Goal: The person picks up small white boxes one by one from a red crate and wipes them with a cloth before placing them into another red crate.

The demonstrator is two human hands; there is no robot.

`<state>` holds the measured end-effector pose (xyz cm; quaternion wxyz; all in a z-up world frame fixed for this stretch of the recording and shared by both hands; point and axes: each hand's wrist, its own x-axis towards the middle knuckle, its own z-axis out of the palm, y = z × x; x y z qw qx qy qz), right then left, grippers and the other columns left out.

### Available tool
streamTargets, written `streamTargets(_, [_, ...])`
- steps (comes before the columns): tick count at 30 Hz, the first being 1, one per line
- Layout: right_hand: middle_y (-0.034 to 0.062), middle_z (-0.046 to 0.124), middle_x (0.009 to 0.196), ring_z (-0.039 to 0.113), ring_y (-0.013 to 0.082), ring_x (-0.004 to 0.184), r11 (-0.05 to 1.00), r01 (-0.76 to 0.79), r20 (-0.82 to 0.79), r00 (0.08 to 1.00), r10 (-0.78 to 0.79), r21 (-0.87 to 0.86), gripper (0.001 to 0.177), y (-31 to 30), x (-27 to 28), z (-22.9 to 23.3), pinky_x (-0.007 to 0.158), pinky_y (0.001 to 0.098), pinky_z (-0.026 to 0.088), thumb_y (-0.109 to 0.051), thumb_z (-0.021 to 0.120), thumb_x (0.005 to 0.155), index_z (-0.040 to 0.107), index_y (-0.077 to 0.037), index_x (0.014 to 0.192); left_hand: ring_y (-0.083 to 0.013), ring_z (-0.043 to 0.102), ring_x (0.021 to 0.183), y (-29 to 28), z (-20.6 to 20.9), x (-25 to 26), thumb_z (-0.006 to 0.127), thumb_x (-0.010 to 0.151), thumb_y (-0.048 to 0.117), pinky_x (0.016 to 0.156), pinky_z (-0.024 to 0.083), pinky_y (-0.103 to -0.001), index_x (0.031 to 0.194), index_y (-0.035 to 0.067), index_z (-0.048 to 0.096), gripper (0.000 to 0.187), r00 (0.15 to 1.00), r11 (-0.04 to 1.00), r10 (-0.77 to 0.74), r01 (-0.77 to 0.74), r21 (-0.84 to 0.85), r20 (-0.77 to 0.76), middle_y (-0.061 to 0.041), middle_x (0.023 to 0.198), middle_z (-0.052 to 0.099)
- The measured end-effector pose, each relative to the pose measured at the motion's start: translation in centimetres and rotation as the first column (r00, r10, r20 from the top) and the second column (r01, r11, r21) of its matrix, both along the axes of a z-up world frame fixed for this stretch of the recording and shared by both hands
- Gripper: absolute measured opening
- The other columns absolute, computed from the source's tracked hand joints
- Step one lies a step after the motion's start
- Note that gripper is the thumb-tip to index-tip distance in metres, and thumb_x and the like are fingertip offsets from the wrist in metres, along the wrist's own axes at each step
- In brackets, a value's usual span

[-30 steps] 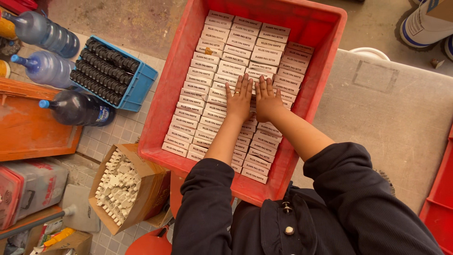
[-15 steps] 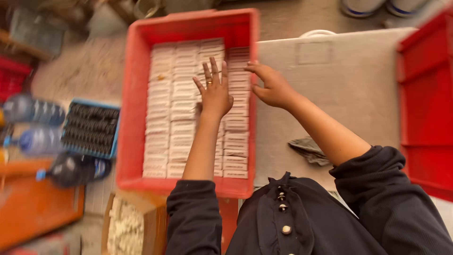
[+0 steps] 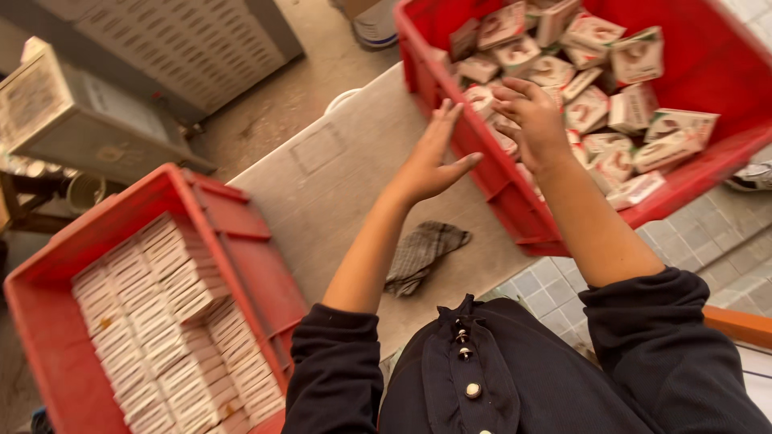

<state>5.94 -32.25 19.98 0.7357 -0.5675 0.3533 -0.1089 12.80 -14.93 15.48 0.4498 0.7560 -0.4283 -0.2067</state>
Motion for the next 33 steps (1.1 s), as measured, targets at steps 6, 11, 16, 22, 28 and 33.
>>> streamTargets(6, [0.0042, 0.029, 0.127, 0.034, 0.0209, 0.112, 0.903, 0.19, -0.232, 0.967, -0.105, 0.386, 0.08, -14.0, -3.8, -10.9, 0.097, 0.0731, 0.03, -0.025, 0.067, 0.085, 0.021, -0.04, 0.149, -0.0312, 0.038, 0.14, -15.8, -1.2, -1.9, 0.061, 0.079, 0.073, 0.116, 0.027, -0.05, 0.149, 0.017, 0.033, 0.093, 0.935, 0.98, 0.157, -0.109, 0.165, -0.317, -0.016, 0.148, 0.042])
streamTargets(11, [0.0255, -0.001, 0.156, 0.021, 0.0471, 0.141, 0.847, 0.164, -0.367, 0.929, 0.04, 0.506, 0.088, -15.2, -3.4, -11.0, 0.098, 0.0781, 0.023, -0.029, 0.055, 0.09, -0.003, -0.011, 0.154, -0.0297, 0.041, 0.138, -22.7, -5.4, -0.8, 0.043, 0.08, 0.075, 0.115, 0.026, -0.048, 0.153, 0.024, 0.023, 0.091, 0.916, 0.837, 0.21, 0.012, 0.547, -0.342, -0.021, 0.142, 0.049])
streamTargets(16, [0.0289, 0.014, 0.149, 0.055, 0.0523, 0.113, 0.875, -0.045, -0.446, 0.847, 0.289, 0.482, 0.086, -13.8, -0.5, -13.4, 0.083, 0.0814, 0.036, -0.028, 0.065, 0.084, 0.012, -0.019, 0.151, -0.0312, 0.031, 0.144, -23.9, -4.5, 1.3, 0.014, 0.098, 0.044, 0.123, 0.013, -0.044, 0.151, 0.001, 0.02, 0.068, 0.912, 0.709, 0.183, 0.135, 0.692, -0.366, -0.028, 0.148, 0.038])
streamTargets(22, [0.0248, 0.039, 0.131, 0.061, 0.0472, 0.109, 0.82, -0.207, -0.412, 0.783, 0.466, 0.534, 0.06, -13.4, 0.0, -13.0, 0.085, 0.0692, 0.048, -0.026, 0.057, 0.089, 0.034, -0.005, 0.14, -0.0309, 0.024, 0.145, -23.0, -4.8, 1.5, 0.014, 0.095, 0.048, 0.121, 0.011, -0.045, 0.145, -0.007, 0.033, 0.077, 0.9, 0.575, 0.212, 0.201, 0.793, -0.381, -0.027, 0.151, 0.032])
streamTargets(28, [0.0271, 0.057, 0.109, 0.063, 0.0445, 0.104, 0.816, -0.229, -0.347, 0.82, 0.456, 0.531, 0.049, -14.4, -0.7, -12.4, 0.086, 0.0538, 0.054, -0.014, 0.052, 0.093, 0.036, 0.011, 0.132, -0.0323, 0.027, 0.144, -22.5, -3.4, 0.5, 0.017, 0.095, 0.052, 0.121, 0.012, -0.045, 0.14, -0.009, 0.041, 0.08, 0.877, 0.573, 0.189, 0.266, 0.775, -0.441, -0.027, 0.147, 0.038])
streamTargets(33, [0.0196, 0.056, 0.104, 0.065, 0.0463, 0.097, 0.822, -0.053, -0.342, 0.893, 0.293, 0.567, 0.046, -15.2, -0.2, -13.4, 0.083, 0.0667, 0.051, -0.009, 0.053, 0.088, 0.039, -0.002, 0.131, -0.037, 0.027, 0.143, -22.3, -0.3, 0.0, 0.011, 0.09, 0.062, 0.121, 0.017, -0.045, 0.141, -0.011, 0.039, 0.093, 0.845, 0.626, 0.076, 0.373, 0.685, -0.529, -0.028, 0.149, 0.034])
